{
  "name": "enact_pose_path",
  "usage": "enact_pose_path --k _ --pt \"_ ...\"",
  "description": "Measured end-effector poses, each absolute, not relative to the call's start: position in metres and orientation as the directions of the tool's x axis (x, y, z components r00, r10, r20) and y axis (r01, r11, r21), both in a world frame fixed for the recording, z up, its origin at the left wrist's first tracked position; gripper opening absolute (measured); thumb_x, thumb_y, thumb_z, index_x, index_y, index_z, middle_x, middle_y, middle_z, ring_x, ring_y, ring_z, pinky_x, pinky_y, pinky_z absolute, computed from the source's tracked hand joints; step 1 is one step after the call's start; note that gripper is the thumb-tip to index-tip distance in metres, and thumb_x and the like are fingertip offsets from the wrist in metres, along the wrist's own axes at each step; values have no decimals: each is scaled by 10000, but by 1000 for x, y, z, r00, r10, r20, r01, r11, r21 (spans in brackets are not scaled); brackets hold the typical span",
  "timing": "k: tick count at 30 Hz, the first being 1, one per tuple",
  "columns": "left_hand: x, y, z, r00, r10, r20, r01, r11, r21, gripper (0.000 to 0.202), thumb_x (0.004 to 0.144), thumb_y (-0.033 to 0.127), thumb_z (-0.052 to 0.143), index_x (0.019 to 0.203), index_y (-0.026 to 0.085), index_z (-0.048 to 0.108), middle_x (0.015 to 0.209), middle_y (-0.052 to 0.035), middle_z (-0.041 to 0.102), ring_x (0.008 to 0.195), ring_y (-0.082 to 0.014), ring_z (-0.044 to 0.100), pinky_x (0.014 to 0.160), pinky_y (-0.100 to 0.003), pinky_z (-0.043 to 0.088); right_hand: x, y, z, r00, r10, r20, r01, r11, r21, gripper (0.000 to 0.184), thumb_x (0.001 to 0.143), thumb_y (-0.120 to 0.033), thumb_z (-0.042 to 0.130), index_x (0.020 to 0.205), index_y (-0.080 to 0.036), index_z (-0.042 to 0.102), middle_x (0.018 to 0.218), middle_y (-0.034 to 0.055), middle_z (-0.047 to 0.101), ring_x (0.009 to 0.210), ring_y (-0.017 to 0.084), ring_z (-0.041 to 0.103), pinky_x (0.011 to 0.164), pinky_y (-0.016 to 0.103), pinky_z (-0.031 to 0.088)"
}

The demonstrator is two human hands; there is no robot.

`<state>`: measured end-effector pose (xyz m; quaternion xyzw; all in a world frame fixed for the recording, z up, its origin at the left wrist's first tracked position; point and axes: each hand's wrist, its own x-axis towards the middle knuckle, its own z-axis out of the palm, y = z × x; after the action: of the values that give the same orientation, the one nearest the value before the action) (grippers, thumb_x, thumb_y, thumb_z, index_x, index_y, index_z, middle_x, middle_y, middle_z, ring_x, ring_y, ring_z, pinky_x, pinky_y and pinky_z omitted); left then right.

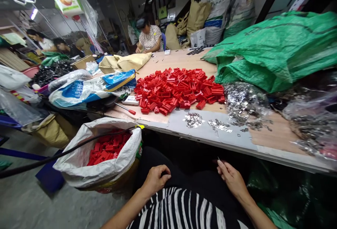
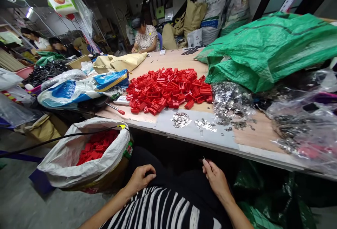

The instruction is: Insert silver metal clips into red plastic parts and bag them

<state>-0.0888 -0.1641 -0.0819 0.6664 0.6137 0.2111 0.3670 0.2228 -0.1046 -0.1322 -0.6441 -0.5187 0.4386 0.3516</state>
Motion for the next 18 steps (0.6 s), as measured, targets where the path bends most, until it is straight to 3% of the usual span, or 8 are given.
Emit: enact_pose_path --k 9,15,18 --pt "-88 -166 -89 131 961 -245 641 107 760 127 777 192 576 833 204 690 820 6 706 785 -149 629 725 -228 451 223 -105 -141 50 971 -233 370 -234 -899 545 770 -708 452 587 -200 524 499 -9 471 436 110 393 429 240 318" --pt "-76 -157 -98 67 952 -297 635 189 749 136 766 199 571 821 203 695 797 19 698 765 -146 611 710 -228 426 224 -107 -135 22 960 -280 336 -271 -902 577 731 -720 463 905 -207 663 568 -9 494 462 126 432 439 244 363" --pt "-67 -146 -107 39 947 -318 629 224 745 150 748 190 568 818 204 701 785 23 694 764 -146 605 688 -227 413 232 -111 -138 21 962 -271 390 -257 -884 558 716 -716 480 922 -246 698 560 10 532 482 153 498 475 261 426"
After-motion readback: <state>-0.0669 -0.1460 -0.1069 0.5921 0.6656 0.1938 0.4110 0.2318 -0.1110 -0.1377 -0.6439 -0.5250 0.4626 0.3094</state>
